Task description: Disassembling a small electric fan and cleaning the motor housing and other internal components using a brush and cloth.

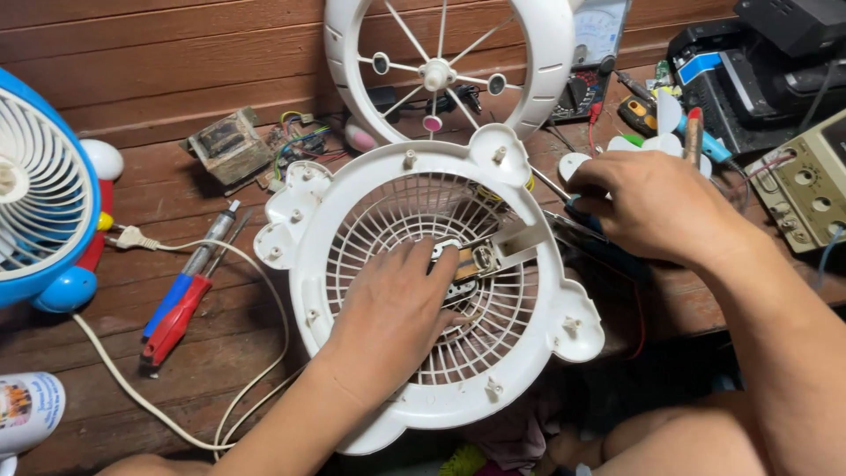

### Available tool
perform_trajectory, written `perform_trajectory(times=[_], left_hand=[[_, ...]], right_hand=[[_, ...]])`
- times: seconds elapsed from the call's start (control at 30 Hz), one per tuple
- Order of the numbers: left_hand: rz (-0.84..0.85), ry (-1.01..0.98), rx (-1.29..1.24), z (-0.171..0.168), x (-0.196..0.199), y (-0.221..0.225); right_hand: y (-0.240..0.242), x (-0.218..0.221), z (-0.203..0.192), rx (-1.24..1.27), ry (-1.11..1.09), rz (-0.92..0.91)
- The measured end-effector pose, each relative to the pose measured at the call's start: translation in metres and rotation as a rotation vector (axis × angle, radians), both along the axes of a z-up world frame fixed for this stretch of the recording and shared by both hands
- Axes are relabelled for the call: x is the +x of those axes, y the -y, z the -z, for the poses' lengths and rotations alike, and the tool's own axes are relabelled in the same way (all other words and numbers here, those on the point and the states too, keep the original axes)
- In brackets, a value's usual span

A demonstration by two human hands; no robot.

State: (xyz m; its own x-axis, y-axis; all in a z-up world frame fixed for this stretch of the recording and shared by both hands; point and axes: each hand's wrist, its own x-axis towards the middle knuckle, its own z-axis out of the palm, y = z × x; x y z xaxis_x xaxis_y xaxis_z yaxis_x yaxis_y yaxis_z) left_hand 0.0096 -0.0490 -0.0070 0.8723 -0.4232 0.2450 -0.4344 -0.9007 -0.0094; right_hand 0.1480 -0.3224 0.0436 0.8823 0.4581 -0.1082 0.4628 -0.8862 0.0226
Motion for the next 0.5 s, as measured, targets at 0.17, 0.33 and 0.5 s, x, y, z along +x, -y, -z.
perform_trajectory(times=[0.17, 0.33, 0.5], left_hand=[[0.054, -0.079, -0.037, -0.003, 0.008, -0.007], [0.039, -0.053, 0.090, 0.002, 0.005, -0.012], [-0.013, -0.039, 0.254, -0.002, 0.001, -0.011]], right_hand=[[0.012, 0.004, 0.021, 0.023, -0.128, -0.033], [0.010, 0.004, 0.032, 0.071, -0.172, -0.114], [0.000, 0.001, 0.035, 0.040, -0.266, -0.183]])
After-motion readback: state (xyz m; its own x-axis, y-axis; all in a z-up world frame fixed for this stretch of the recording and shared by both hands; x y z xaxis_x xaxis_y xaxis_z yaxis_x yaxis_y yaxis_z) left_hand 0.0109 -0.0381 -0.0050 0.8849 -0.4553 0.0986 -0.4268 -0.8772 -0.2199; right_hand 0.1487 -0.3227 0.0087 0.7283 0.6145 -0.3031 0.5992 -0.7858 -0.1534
